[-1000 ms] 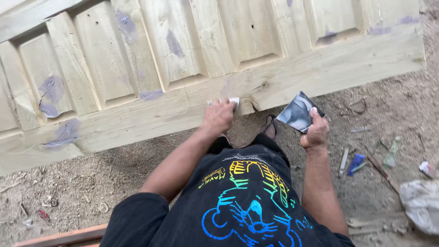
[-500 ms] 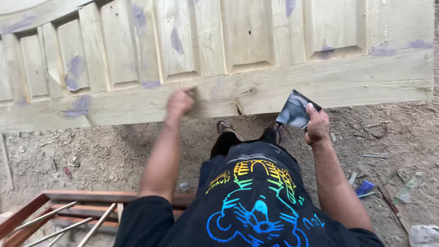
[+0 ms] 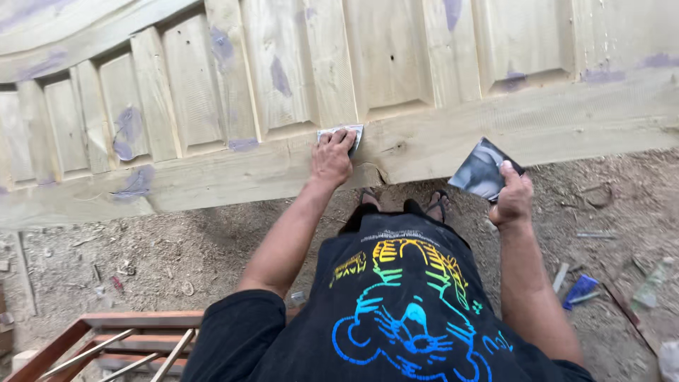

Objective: The person applies wood filler to a wooden door using a putty knife, spreading it into the grooves and recessed panels. The person repeatedly scoops filler from a container and smooths it across the door surface.

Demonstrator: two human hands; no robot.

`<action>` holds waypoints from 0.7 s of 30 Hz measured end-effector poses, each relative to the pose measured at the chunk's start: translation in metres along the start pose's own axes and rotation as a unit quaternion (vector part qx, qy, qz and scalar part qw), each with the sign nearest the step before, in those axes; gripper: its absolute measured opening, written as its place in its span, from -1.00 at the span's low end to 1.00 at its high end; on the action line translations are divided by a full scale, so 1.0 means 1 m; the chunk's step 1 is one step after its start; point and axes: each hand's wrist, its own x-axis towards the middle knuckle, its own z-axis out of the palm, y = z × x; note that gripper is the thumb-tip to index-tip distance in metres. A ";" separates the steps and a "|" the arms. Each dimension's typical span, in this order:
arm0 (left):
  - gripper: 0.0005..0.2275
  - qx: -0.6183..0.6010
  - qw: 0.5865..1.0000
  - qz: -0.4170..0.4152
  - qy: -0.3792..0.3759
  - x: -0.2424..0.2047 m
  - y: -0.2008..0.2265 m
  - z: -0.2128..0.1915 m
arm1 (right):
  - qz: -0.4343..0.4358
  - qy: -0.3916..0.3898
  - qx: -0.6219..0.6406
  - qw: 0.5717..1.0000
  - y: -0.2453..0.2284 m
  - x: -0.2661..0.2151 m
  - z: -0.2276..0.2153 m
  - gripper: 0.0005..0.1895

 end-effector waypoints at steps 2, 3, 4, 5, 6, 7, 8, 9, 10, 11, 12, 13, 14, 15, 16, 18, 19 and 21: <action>-0.55 -0.023 0.999 -0.023 -0.031 -0.002 -0.003 0.005 | -0.007 0.043 -0.004 0.999 0.003 0.000 0.000 -0.76; -0.56 -0.033 0.998 -0.023 -0.042 0.002 -0.010 0.001 | -0.014 0.061 0.000 0.998 0.005 0.005 0.007 -0.75; -0.56 -0.044 0.997 -0.023 -0.052 0.007 -0.017 -0.006 | -0.024 0.048 0.003 0.999 0.007 0.011 0.014 -0.74; -0.54 -0.030 0.999 -0.007 -0.016 -0.002 -0.024 -0.008 | -0.023 0.044 0.004 0.999 0.014 0.003 0.016 -0.74; -0.51 -0.015 1.000 0.010 0.021 -0.010 -0.031 -0.011 | -0.021 0.040 0.006 0.999 0.020 -0.005 0.018 -0.73; -0.48 -0.005 0.998 0.027 0.060 -0.017 -0.033 -0.011 | -0.025 0.048 -0.001 0.999 0.023 -0.012 0.018 -0.74; -0.51 -0.007 1.000 0.017 0.015 -0.025 -0.034 -0.011 | -0.030 0.055 -0.009 0.998 0.025 -0.019 0.019 -0.75; -0.54 -0.003 1.000 0.016 -0.014 -0.010 -0.038 -0.020 | -0.051 0.057 -0.006 0.997 0.023 -0.008 0.030 -0.76; -0.57 0.002 0.999 0.015 -0.043 0.006 -0.040 -0.028 | -0.054 0.049 0.009 0.997 0.021 0.004 0.042 -0.76; -0.57 -0.011 1.000 0.016 -0.014 -0.001 -0.041 -0.028 | -0.037 0.043 0.011 0.998 0.021 0.000 0.043 -0.76; -0.56 -0.025 0.999 0.017 0.014 -0.010 -0.040 -0.026 | -0.020 0.037 0.013 0.999 0.021 -0.002 0.043 -0.76; -0.56 -0.036 0.998 0.017 0.042 -0.019 -0.042 -0.027 | -0.012 0.044 0.008 0.999 0.025 -0.002 0.045 -0.78; -0.57 -0.012 1.000 0.011 0.015 -0.030 -0.042 -0.028 | -0.004 0.051 0.004 0.999 0.028 -0.001 0.048 -0.80; -0.58 0.012 1.000 0.014 -0.008 -0.031 -0.038 -0.032 | -0.005 0.061 0.003 0.998 0.026 0.002 0.050 -0.82; -0.58 0.036 0.999 0.017 -0.031 -0.034 -0.034 -0.038 | -0.005 0.034 0.000 0.999 0.025 0.004 0.054 -0.78; -0.66 -0.048 0.991 -0.007 -0.128 -0.019 -0.018 -0.054 | -0.031 -0.010 -0.001 0.999 0.012 0.009 0.061 -0.70; -0.69 -0.089 0.976 -0.019 -0.196 -0.026 -0.007 -0.060 | -0.010 -0.009 -0.075 0.997 0.005 -0.001 0.062 -0.68; -0.69 -0.182 0.972 0.101 -0.112 -0.024 0.015 -0.074 | 0.026 -0.024 -0.142 0.989 -0.003 -0.012 0.080 -0.64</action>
